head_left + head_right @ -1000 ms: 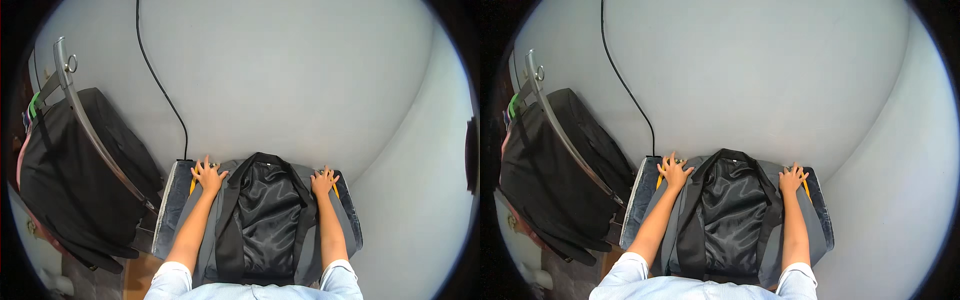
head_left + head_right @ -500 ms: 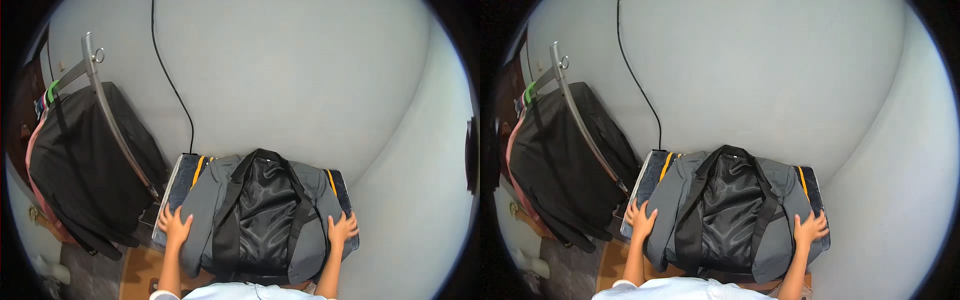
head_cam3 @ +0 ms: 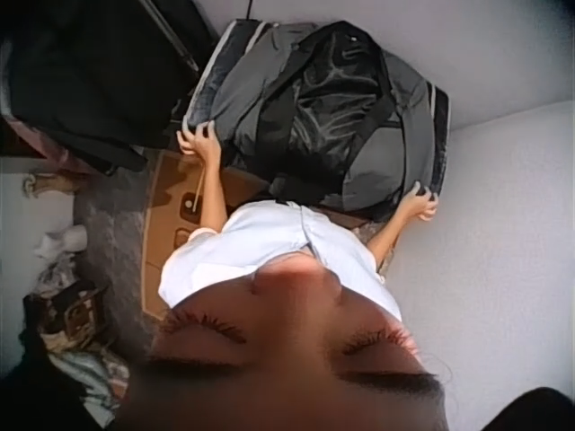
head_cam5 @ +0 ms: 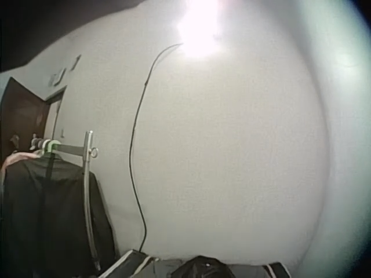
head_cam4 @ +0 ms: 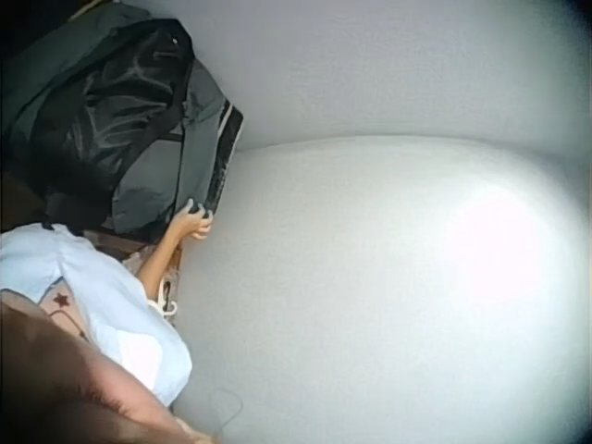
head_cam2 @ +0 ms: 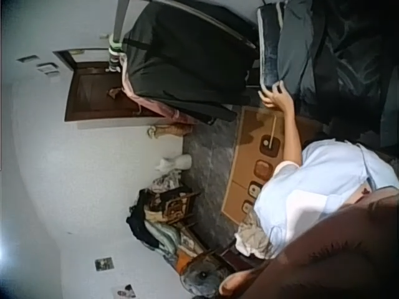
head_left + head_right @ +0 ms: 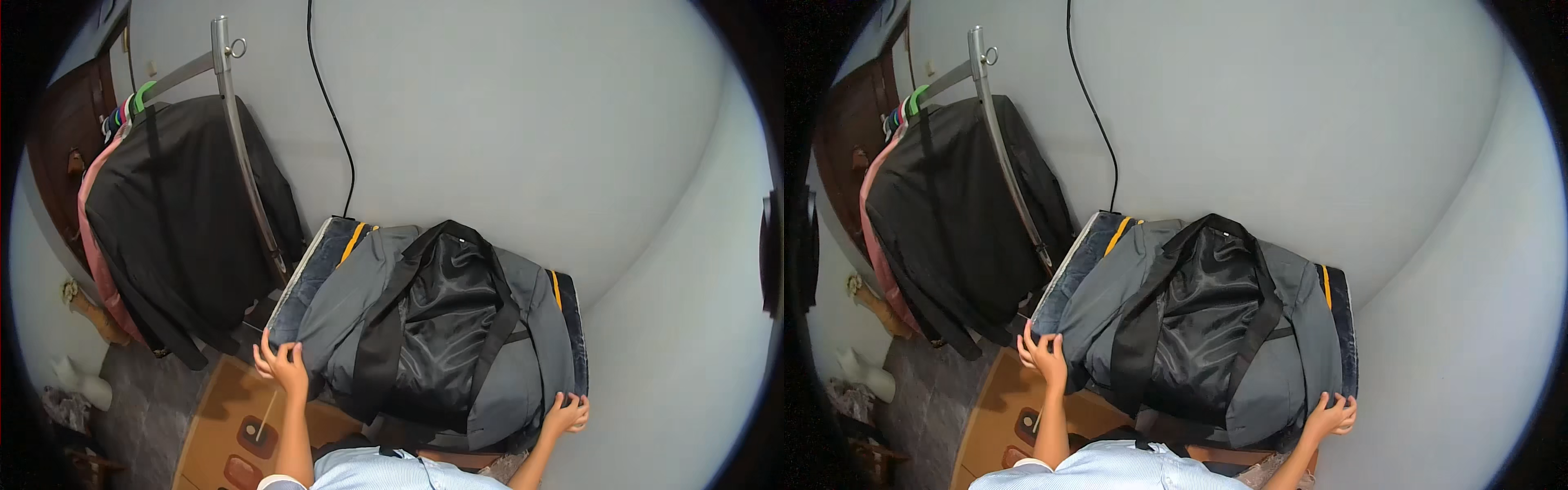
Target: Organizing and preparing jackets for hanging by smoothing them out and attaching hangers.
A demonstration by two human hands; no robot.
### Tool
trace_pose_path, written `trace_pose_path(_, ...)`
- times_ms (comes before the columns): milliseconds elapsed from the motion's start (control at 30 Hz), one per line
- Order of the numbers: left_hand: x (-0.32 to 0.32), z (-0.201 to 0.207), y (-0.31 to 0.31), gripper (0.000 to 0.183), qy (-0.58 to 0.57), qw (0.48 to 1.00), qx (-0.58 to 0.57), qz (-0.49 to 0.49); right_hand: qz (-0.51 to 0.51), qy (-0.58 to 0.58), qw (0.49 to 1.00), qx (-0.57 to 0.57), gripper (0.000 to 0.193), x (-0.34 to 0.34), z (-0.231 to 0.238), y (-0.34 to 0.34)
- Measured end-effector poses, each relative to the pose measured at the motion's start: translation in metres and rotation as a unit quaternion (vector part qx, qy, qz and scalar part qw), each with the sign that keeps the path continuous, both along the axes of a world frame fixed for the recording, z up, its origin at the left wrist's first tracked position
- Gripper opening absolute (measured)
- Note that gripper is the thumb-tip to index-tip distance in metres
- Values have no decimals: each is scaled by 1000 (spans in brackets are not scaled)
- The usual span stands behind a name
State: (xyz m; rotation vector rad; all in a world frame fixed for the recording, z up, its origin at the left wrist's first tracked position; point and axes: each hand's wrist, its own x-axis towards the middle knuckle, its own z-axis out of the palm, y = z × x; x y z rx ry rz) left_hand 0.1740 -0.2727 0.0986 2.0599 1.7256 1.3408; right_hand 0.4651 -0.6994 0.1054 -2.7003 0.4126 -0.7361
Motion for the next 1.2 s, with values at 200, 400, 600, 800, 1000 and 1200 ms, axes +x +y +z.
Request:
trace_pose_path(200, -9, 37, 71, 12, -8, 993, 97, 66, 18, -30, 997, -66, 8, 49, 32, -26)
trace_pose_path(400, 1, 67, 124, 7, 28, 979, 176, 97, -44, -134, 986, -86, 10, 126, 109, -48)
trace_pose_path(600, 12, 31, 124, 15, 73, 993, -13, 91, -35, 151, 957, -246, 20, 158, 59, -60)
trace_pose_path(800, 70, 53, 69, 18, 36, 974, 107, -197, 69, 125, 985, -98, 18, 123, 58, 6)
trace_pose_path(1000, 173, 67, 113, 24, 48, 946, 52, -317, 272, 25, 959, -71, 33, 146, 71, 99)
trace_pose_path(1200, 247, 60, 163, 65, 177, 926, 3, -333, 345, 35, 936, -59, 62, 201, 72, 165)
